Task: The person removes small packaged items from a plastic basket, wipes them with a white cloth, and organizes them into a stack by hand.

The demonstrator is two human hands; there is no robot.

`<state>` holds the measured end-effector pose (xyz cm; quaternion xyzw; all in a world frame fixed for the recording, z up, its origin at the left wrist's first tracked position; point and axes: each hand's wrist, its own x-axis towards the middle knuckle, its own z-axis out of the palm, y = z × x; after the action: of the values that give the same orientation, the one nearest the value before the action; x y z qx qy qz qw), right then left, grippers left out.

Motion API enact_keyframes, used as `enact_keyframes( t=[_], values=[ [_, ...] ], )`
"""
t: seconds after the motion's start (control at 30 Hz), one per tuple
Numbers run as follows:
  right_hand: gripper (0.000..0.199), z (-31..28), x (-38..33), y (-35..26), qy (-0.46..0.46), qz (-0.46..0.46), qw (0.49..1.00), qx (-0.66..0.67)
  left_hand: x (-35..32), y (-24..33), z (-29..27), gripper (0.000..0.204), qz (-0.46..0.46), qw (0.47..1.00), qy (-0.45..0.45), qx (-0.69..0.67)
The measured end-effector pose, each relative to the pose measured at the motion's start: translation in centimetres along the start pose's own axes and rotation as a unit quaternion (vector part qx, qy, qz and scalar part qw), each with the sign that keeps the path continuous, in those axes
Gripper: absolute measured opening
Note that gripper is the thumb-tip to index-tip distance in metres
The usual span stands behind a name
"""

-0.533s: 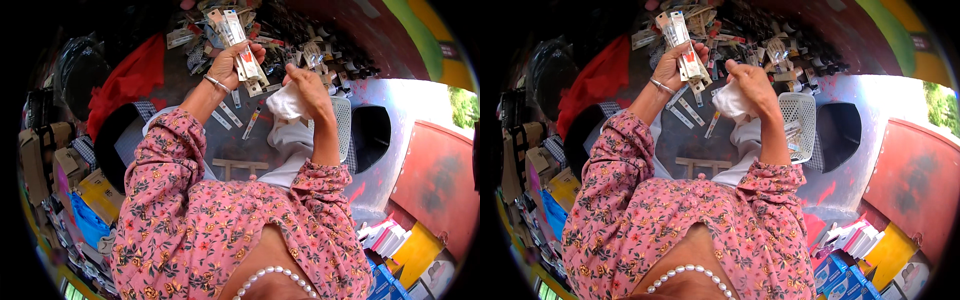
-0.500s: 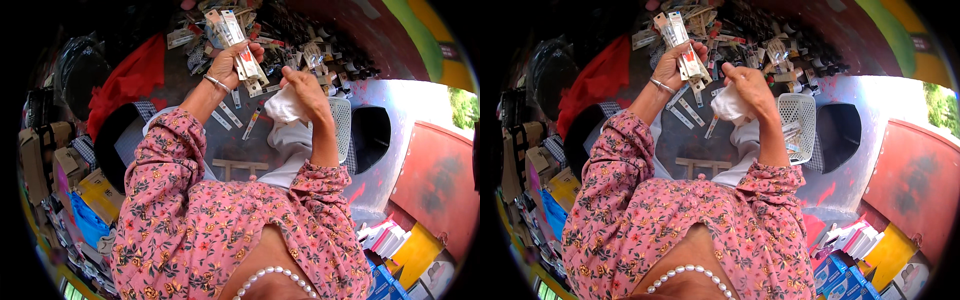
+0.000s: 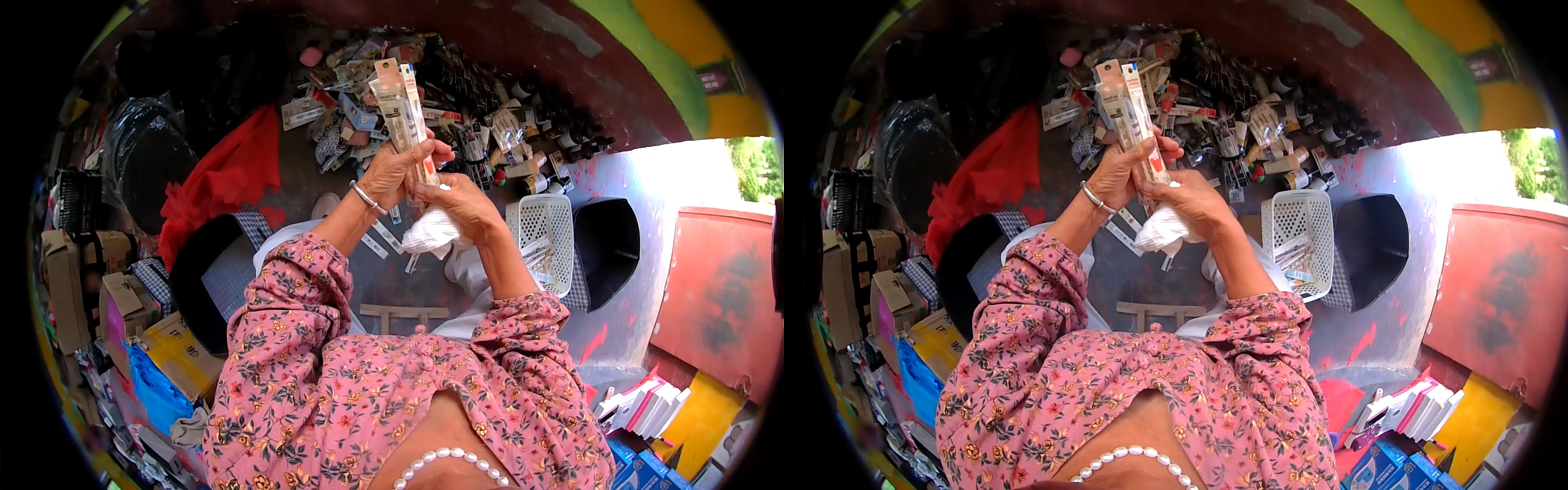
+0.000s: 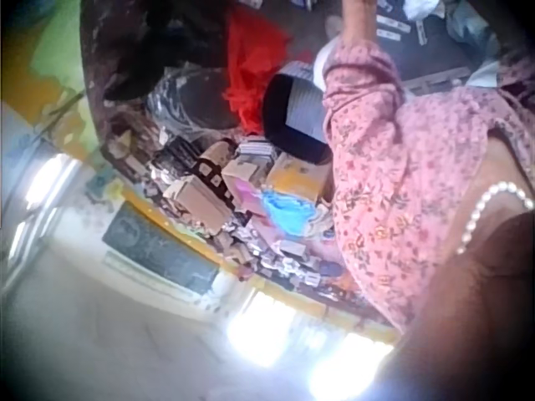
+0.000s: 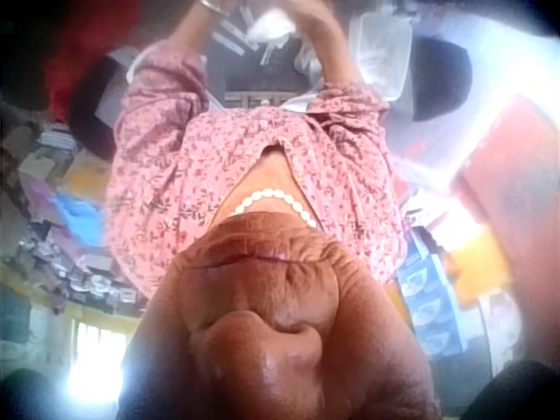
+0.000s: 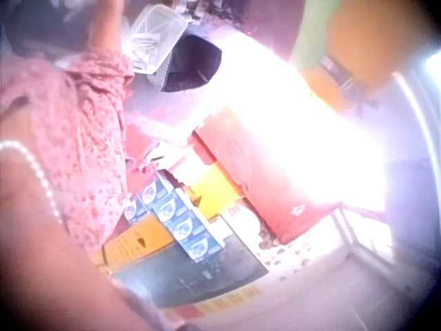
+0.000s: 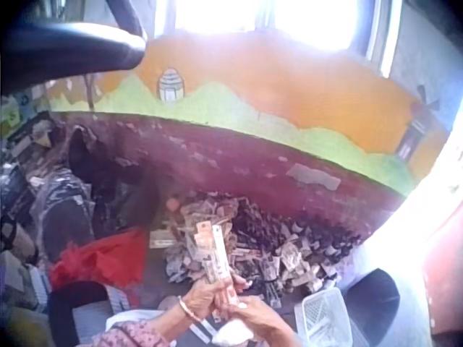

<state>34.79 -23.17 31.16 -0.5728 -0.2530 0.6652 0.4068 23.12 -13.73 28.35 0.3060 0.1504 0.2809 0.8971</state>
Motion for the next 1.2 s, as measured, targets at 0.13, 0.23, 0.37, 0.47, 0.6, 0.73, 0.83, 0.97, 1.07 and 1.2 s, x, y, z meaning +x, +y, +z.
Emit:
enact_keyframes(
  t=[0.13, 0.23, 0.37, 0.47, 0.6, 0.73, 0.83, 0.97, 1.07, 1.2],
  values=[
    [0.031, 0.2, -0.5, -0.6, 0.007, 0.008, 0.999, 0.034, 0.0, 1.1, -0.1, 0.038, -0.033, 0.997, -0.047, -0.052],
    [0.031, 0.3, -0.5, -0.3, -0.01, 0.011, 0.998, 0.054, 0.1, 2.0, -0.6, 0.048, -0.003, 0.998, -0.051, -0.025],
    [0.029, -0.4, -0.2, 0.2, -0.008, 0.038, 0.999, 0.005, 0.1, 2.3, 0.2, 0.059, 0.009, 0.997, -0.047, -0.06],
    [0.034, 0.3, -0.1, -0.1, -0.025, 0.056, 0.996, -0.061, 0.3, 2.1, -0.7, 0.046, -0.023, 1.0, -0.005, -0.018],
    [0.05, 0.0, -1.4, -1.4, -0.012, -0.015, 0.968, -0.25, 0.6, 1.2, -2.1, 0.03, -0.075, 0.995, 0.038, -0.06],
    [0.039, -3.7, -2.5, -1.9, 0.108, -0.055, 0.969, -0.214, 0.5, 0.7, -1.2, 0.025, -0.065, 0.992, 0.059, 0.093],
    [0.038, -5.9, -2.1, -2.5, 0.207, -0.208, 0.948, -0.123, 0.0, -0.1, -0.5, 0.036, -0.079, 0.984, 0.004, 0.157],
    [0.038, -4.1, -1.5, -4.3, 0.219, -0.293, 0.922, -0.128, -0.3, -1.7, -0.3, 0.046, -0.048, 0.926, 0.003, 0.373],
    [0.02, -4.4, -0.8, -3.7, 0.162, -0.314, 0.917, -0.184, -0.7, -1.8, 0.7, 0.043, 0.024, 0.887, -0.003, 0.461],
    [0.012, -4.8, -1.1, -3.5, 0.144, -0.317, 0.906, -0.241, -0.9, -1.4, 1.0, 0.039, 0.039, 0.847, -0.025, 0.53]
  ],
)
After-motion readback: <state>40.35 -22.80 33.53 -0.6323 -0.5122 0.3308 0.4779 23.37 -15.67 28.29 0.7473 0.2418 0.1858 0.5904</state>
